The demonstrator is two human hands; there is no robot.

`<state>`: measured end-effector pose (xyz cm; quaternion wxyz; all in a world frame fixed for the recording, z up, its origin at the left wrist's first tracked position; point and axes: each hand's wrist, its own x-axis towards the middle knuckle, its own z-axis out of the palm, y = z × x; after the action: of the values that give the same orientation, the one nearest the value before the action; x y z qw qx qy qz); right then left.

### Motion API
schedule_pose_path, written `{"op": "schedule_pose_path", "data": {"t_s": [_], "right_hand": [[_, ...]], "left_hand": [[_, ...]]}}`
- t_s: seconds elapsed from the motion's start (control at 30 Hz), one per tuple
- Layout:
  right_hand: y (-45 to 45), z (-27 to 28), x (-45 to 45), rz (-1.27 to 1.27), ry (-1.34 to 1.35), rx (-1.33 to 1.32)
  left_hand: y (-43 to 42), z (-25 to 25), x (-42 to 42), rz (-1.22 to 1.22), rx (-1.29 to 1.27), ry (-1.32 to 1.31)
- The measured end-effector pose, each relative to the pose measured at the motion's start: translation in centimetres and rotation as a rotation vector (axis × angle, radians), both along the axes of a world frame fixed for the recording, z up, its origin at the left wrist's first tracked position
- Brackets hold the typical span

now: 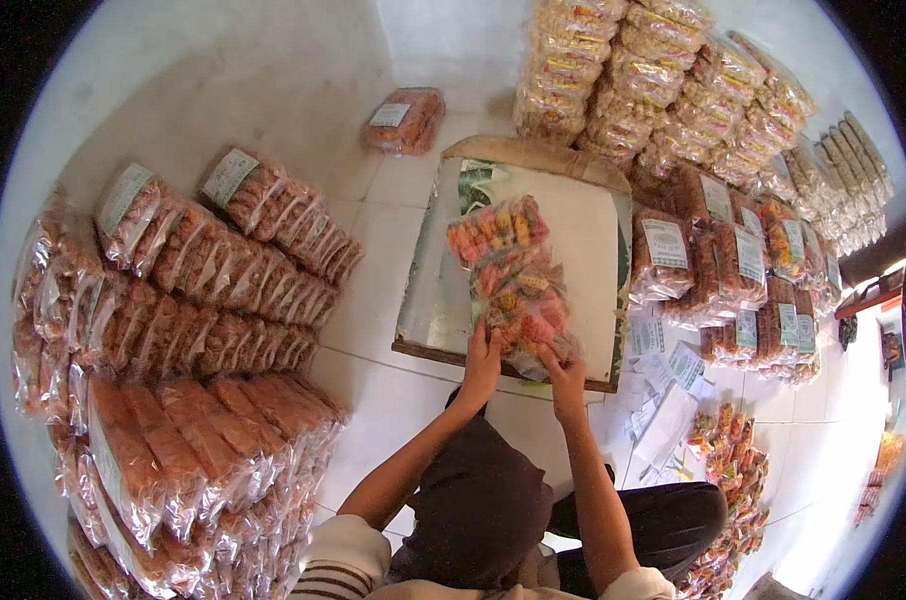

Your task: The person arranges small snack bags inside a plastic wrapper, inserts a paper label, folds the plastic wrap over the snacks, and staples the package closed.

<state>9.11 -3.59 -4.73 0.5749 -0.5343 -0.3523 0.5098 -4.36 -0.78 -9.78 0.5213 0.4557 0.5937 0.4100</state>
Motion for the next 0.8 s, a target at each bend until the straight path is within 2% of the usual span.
{"op": "schedule_pose_path", "data": {"t_s": [0.07, 0.1, 0.17, 0.2, 0.27, 0.3, 0.37, 0.53, 0.6, 0.67, 0.7, 0.77, 0.8], "right_hand": [[0.7, 2.1, -0.7, 0.037, -0.140, -0.242], [1.0, 1.3, -0.6, 0.041, -0.139, -0.239], [1.6, -1.7, -0.3, 0.074, -0.468, 0.021], [1.9, -2.3, -0.1, 0.076, -0.466, 0.018], [2.3, -3.7, 0.4, 0.269, -0.192, -0.083], [2.6, -3.8, 0.4, 0.268, -0.193, -0.085], [3.0, -4.1, -0.1, 0.171, -0.247, 0.096], [3.7, 0.6, -1.0, 0.050, -0.221, 0.149], [3.5, 0.9, -0.9, -0.006, -0.189, 0.182], [2.9, 0.5, 0.2, 0.153, -0.100, -0.087], [2.7, -0.1, 0.5, 0.150, -0.101, -0.095], [2.3, -1.6, 0.8, 0.206, -0.281, -0.039], [2.3, -1.3, 0.5, 0.207, -0.280, -0.042]], "left_hand": [[0.2, 0.1, 0.1, 0.017, 0.005, 0.018], [0.4, 0.1, 0.0, 0.035, 0.003, 0.039], [0.8, -1.6, -0.1, 0.043, 0.046, 0.110], [0.9, -1.2, -0.1, 0.044, 0.087, 0.180], [1.0, -0.5, 0.1, 0.085, 0.133, 0.243], [1.4, -0.2, 0.2, 0.125, 0.181, 0.305], [2.0, -0.3, 0.2, 0.118, 0.208, 0.287], [5.0, 1.9, 0.9, 0.090, 0.201, 0.269], [5.9, 1.4, 1.3, 0.120, 0.124, 0.052], [6.0, 0.8, 1.5, 0.149, 0.149, -0.006], [6.0, 0.2, 1.7, 0.181, 0.180, -0.067], [5.8, -0.7, 2.6, 0.235, 0.193, -0.127], [5.7, -0.5, 3.0, 0.292, 0.214, -0.185]]}}
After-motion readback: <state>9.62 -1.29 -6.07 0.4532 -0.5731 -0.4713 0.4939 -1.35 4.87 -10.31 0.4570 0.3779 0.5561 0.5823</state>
